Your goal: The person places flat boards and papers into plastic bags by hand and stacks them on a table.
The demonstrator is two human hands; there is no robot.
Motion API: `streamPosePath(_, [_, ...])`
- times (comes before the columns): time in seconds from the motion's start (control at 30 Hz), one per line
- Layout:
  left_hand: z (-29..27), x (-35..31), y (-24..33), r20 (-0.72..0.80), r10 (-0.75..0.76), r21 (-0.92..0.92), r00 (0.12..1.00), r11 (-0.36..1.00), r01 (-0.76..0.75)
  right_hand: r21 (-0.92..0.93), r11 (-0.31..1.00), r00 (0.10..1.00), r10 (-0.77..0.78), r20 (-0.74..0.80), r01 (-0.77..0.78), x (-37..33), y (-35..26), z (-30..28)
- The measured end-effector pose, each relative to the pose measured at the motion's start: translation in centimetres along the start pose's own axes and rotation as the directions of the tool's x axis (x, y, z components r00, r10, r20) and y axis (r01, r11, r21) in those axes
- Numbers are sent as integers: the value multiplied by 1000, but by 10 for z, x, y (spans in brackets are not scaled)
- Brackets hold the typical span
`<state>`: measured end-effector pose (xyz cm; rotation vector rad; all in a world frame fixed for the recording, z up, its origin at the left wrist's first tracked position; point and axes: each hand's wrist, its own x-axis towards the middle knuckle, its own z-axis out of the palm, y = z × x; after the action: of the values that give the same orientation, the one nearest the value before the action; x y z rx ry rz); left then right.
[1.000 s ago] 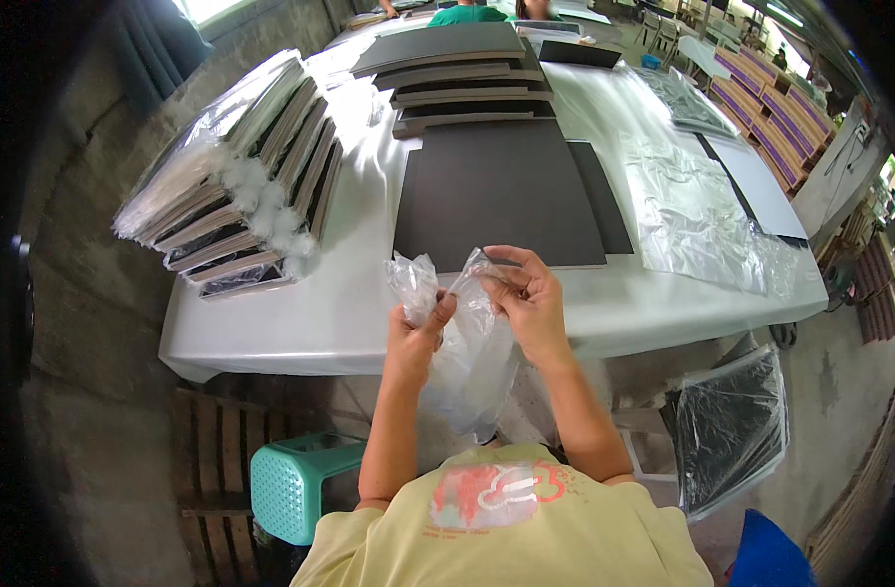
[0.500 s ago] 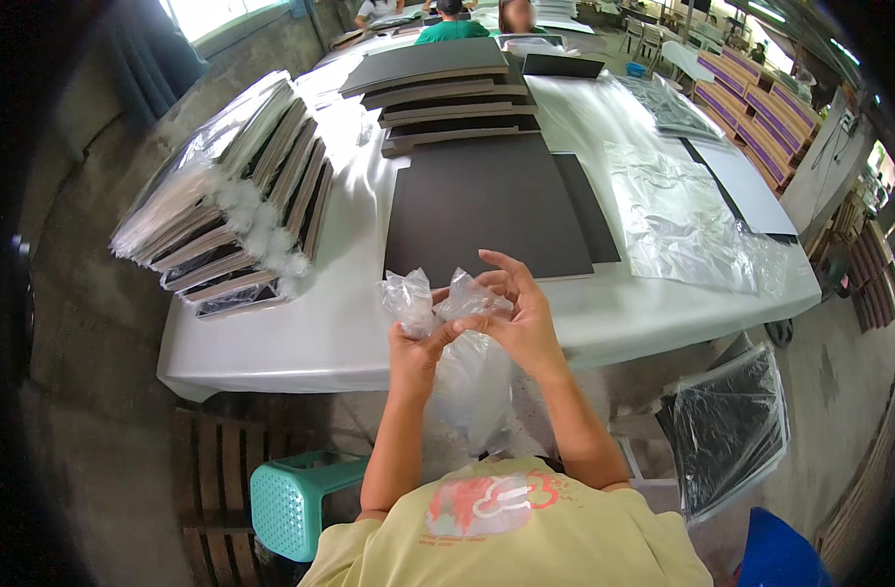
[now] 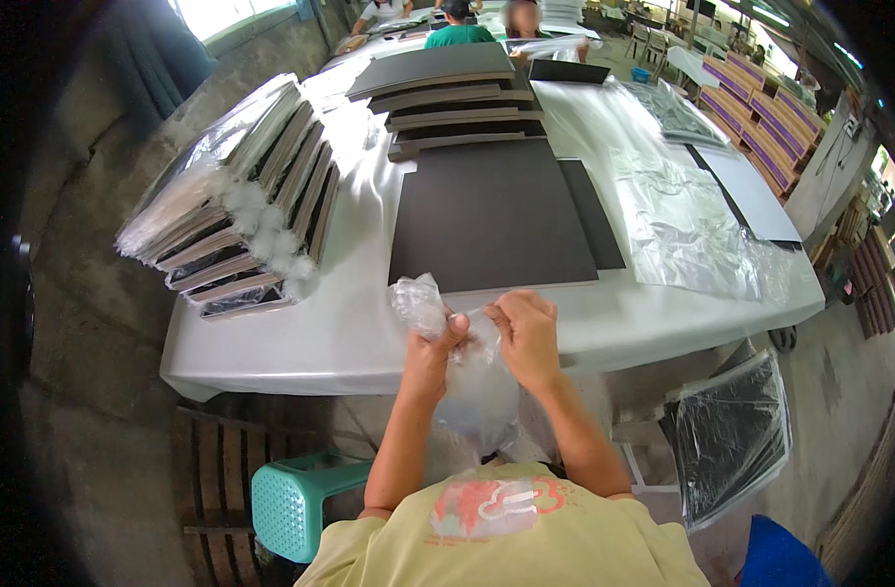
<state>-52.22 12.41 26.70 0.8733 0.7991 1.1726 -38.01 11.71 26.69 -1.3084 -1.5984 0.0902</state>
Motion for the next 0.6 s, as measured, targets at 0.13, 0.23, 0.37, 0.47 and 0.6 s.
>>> streamPosePath(0.13, [12, -11, 25, 183, -95, 306, 978, 952, 35, 848, 165, 819, 405, 407, -503, 11, 8, -24])
streamPosePath(0.23, [-16, -3, 7, 331, 64, 575, 942, 777, -255, 742, -234, 661, 342, 668, -628, 22, -25, -32])
streamPosePath(0.37, [-20, -7, 36, 81, -53, 295, 995, 955, 27, 704, 450, 734, -141, 664, -550, -5, 21, -23])
streamPosePath(0.47, [-42, -5, 35, -30, -28, -143, 999, 989, 23, 912, 132, 865, -286, 411, -390, -11, -2, -29])
streamPosePath(0.6, [-147, 8, 32, -491, 89, -288, 866, 922, -258, 896, -34, 772, -522, 363, -443, -6, 2, -63])
